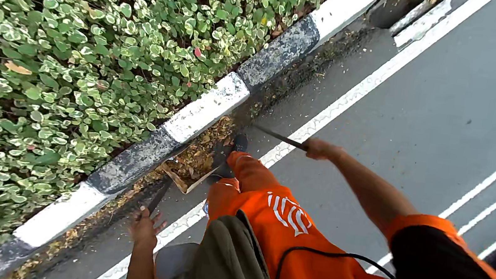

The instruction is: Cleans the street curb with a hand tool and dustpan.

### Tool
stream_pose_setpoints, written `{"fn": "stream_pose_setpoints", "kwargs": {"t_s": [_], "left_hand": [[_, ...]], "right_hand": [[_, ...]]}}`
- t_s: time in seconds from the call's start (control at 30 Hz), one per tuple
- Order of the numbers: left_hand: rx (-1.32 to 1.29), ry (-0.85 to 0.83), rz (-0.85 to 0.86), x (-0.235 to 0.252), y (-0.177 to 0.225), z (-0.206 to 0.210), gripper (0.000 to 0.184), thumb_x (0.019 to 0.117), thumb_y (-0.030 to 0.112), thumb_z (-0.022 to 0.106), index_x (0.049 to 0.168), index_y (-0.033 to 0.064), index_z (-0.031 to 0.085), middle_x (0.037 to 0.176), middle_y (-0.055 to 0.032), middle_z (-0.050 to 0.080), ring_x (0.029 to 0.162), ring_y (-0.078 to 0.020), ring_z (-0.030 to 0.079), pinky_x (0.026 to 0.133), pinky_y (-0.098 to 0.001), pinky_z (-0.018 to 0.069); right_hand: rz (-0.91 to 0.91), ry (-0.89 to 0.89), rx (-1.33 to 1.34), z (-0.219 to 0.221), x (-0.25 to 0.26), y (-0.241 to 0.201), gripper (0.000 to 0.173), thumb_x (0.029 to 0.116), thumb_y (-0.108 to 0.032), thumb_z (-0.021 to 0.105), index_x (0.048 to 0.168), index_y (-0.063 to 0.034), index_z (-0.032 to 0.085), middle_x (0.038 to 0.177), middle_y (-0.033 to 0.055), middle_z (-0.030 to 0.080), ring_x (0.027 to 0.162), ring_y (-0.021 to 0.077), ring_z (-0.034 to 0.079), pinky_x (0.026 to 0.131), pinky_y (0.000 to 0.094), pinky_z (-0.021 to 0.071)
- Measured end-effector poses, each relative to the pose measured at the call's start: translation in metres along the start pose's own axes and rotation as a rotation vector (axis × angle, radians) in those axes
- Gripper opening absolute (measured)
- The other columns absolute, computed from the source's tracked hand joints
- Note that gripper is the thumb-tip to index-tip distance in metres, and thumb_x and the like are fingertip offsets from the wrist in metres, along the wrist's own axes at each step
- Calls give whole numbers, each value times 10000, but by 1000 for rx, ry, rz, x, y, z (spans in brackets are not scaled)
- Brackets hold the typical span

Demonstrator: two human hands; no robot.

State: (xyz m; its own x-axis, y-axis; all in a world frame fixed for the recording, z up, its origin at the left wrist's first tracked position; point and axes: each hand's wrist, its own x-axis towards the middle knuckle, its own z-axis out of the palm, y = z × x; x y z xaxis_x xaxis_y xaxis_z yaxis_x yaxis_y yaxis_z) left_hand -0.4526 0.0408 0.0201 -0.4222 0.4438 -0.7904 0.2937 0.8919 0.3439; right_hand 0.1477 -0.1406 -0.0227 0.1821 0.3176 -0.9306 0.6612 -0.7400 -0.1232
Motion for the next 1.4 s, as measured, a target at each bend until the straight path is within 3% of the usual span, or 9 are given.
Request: {"fn": "stream_pose_setpoints", "kwargs": {"t_s": [0.13,0.27,0.37,0.47,0.73,0.9,1.1,1.2,1.4], "left_hand": [[-12,8,-2,6,0,-6,453,1104,414,448,1447,118,447,1383,-201,523,1038,-359,646,743,-559,566],[-14,4,-6,8,6,-6,457,1108,394,442,1464,108,429,1423,-211,498,1070,-363,636,767,-563,561],[0,-8,7,7,7,-2,458,1108,412,433,1454,111,441,1397,-204,516,1049,-348,647,754,-550,571],[4,-9,8,3,11,1,448,1108,408,436,1451,119,445,1388,-201,522,1031,-349,653,741,-547,573],[-17,-25,13,12,9,-5,482,1103,408,447,1493,126,412,1439,-210,500,1090,-376,636,778,-581,562],[-32,-20,10,9,3,-5,473,1101,408,456,1483,134,413,1430,-202,502,1082,-365,639,769,-572,562],[164,-157,-20,9,17,-7,554,1098,511,353,1499,140,445,1474,-174,486,1136,-377,622,815,-613,545],[343,-355,15,22,21,-16,486,1106,418,387,1438,82,503,1360,-178,544,1123,-370,632,825,-615,554],[55,-299,85,73,8,-46,212,1061,240,468,919,104,546,831,-42,545,697,-210,569,720,-529,573]], "right_hand": [[-102,34,-97,-95,-71,70,275,935,-64,708,1194,-142,759,1079,185,739,1022,398,696,900,667,527],[169,123,-29,-135,-105,52,199,972,-67,669,1157,-15,720,1002,278,690,852,435,672,739,632,531],[293,148,1,-103,-76,4,380,940,-90,687,1250,113,602,1203,351,639,1137,517,635,928,707,505],[227,90,35,-29,-43,-44,577,873,-84,746,1374,90,517,1220,335,645,1134,497,653,922,689,525],[-196,-57,-267,-118,-84,17,235,924,-104,733,1157,-115,763,1025,183,737,994,393,697,872,644,535],[52,31,-170,-161,-110,-11,163,969,-88,679,1112,-33,733,977,244,697,845,406,676,733,613,533],[184,24,60,-23,-46,-90,491,950,-95,660,1361,117,493,1284,357,597,1181,501,625,946,682,513],[74,-120,86,60,-42,-93,320,962,-97,655,1219,81,587,1043,297,661,893,421,683,759,597,555],[-144,-54,-85,40,-113,-21,250,955,-48,672,1193,-84,738,1043,189,734,971,371,707,870,615,553]]}}
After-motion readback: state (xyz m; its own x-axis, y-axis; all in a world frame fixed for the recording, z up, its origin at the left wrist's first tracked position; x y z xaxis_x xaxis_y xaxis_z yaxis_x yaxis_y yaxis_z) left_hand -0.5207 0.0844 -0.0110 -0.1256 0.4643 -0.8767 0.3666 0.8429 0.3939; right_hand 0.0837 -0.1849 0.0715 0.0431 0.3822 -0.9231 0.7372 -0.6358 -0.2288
